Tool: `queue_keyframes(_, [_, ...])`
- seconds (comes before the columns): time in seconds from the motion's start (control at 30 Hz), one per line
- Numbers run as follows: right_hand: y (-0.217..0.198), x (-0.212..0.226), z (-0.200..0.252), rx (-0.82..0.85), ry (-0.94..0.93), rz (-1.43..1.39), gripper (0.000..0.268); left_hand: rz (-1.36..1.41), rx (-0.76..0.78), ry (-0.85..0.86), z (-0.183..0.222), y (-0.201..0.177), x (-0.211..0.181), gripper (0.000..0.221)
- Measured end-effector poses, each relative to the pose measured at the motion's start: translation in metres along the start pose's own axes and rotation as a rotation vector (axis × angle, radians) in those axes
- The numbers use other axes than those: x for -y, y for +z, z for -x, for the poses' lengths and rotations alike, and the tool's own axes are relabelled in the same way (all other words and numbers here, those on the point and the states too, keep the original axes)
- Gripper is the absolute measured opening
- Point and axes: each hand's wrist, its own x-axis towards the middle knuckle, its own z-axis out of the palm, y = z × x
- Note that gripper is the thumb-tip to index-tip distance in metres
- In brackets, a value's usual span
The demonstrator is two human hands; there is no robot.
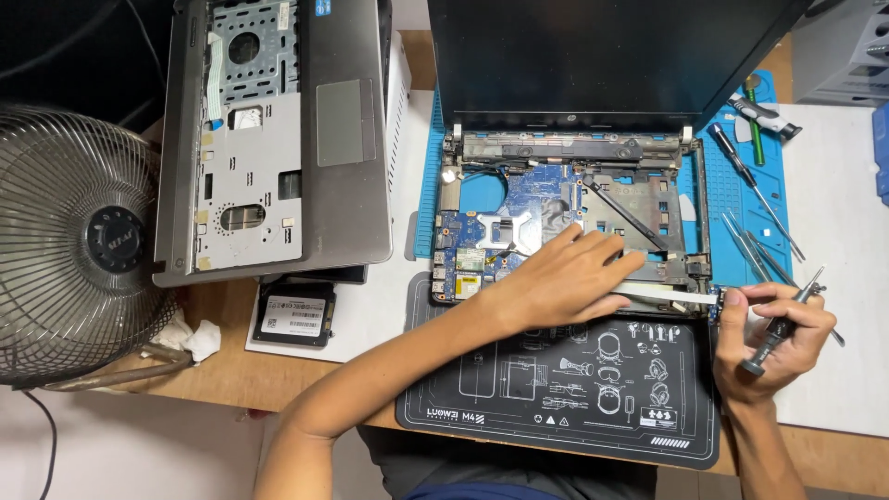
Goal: Technician disassembling a laptop by removing screws and disconnecting internal ribbon cables to extract the motherboard.
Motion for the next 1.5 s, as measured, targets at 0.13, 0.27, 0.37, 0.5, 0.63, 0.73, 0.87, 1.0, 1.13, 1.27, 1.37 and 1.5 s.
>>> queue_keyframes(0.13, [0.006, 0.006, 0.003, -0.028, 0.045, -0.059, 0.033, -0.005, -0.101, 0.010, -0.002, 0.002, -0.017, 0.036])
queue_keyframes(0.27, [0.009, 0.021, -0.001, -0.076, -0.017, -0.025, 0.032, 0.039, -0.143, -0.015, -0.001, 0.001, -0.031, 0.025])
queue_keyframes(0.37, [0.007, 0.026, -0.003, -0.127, -0.019, -0.067, 0.033, 0.087, -0.162, -0.032, -0.001, -0.003, -0.037, 0.027])
queue_keyframes(0.5, [0.008, 0.030, -0.006, -0.196, -0.045, -0.101, 0.032, 0.038, -0.244, -0.026, 0.001, -0.018, -0.047, 0.022])
queue_keyframes(0.63, [0.015, 0.047, -0.005, -0.148, 0.088, -0.192, 0.032, -0.187, -0.405, -0.048, 0.003, -0.033, -0.061, 0.019])
queue_keyframes(0.73, [0.026, 0.060, -0.007, -0.086, 0.177, -0.277, 0.032, -0.219, -0.452, -0.104, 0.010, -0.044, -0.072, 0.017])
queue_keyframes(0.87, [0.046, 0.082, -0.017, 0.070, 0.178, -0.348, 0.032, -0.392, -0.341, -0.196, 0.026, -0.056, -0.076, 0.030])
queue_keyframes(1.0, [0.066, 0.110, -0.038, 0.160, 0.181, -0.372, 0.033, -0.493, -0.373, -0.343, 0.047, -0.079, -0.077, 0.020])
queue_keyframes(1.13, [0.088, 0.129, -0.057, 0.227, 0.155, -0.415, 0.029, -0.514, -0.229, -0.533, 0.076, -0.100, -0.077, 0.052])
queue_keyframes(1.27, [0.111, 0.135, -0.072, 0.309, 0.078, -0.508, 0.025, -0.662, -0.125, -0.713, 0.104, -0.123, -0.083, 0.073])
queue_keyframes(1.37, [0.129, 0.158, -0.084, 0.427, 0.112, -0.656, 0.025, -0.540, -0.225, -0.722, 0.115, -0.141, -0.090, 0.072])
queue_keyframes(1.5, [0.153, 0.209, -0.101, 0.528, 0.151, -0.785, 0.027, -0.445, -0.418, -0.684, 0.120, -0.159, -0.091, 0.065])
